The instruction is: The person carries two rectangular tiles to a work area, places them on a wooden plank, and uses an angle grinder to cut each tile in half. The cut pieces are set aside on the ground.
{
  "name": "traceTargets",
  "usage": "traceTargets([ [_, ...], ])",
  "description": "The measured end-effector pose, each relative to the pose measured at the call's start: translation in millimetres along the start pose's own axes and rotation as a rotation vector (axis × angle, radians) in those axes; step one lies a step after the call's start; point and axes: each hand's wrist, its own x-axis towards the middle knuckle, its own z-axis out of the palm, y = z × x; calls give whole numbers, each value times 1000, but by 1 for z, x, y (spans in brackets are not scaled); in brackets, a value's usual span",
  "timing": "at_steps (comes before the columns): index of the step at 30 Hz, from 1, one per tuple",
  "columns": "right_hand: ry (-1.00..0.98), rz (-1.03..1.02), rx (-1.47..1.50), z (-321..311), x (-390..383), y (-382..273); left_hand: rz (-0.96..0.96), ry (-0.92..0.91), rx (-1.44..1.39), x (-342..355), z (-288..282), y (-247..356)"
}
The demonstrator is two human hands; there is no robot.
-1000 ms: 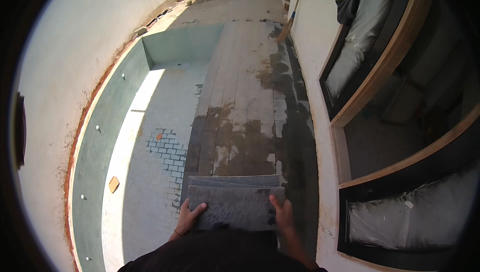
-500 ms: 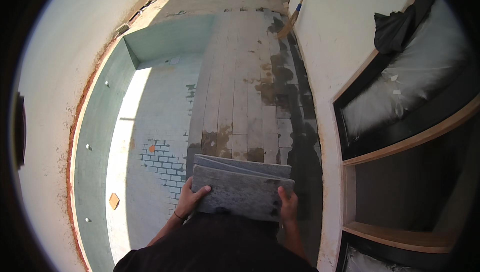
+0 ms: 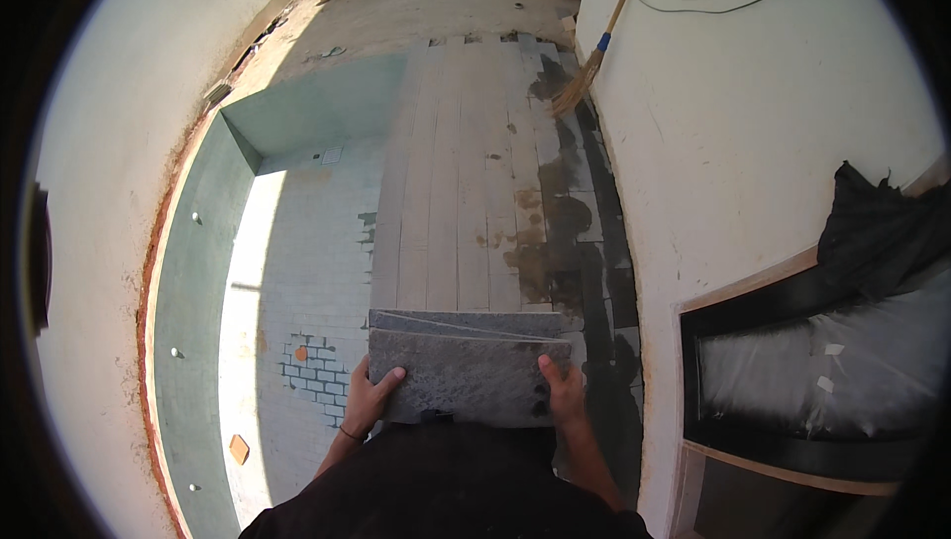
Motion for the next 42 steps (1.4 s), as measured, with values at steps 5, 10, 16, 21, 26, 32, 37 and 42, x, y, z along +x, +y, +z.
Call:
traceTargets([
  [5,-100,73,-57,46,166,-64,-46,89,-95,141,7,33],
  [10,-110,44,-30,105,341,-107,-38,107,-58,321,5,91],
  [16,1,-8,46,175,510,-185,32,22,-93,536,-6,186],
  [21,183,33,56,213,640,-212,44,-112,38,703,-1,252],
  [26,171,44,95,233,801,-255,-15,-134,114,871,27,316],
  [32,60,57,85,272,1020,-355,85,-37,190,1060,51,411],
  [37,17,77,-41,300,1173,-407,-10,17,-30,1183,73,459],
  [42,-13,85,-33,353,1339,-438,-27,66,-87,1340,70,485],
])
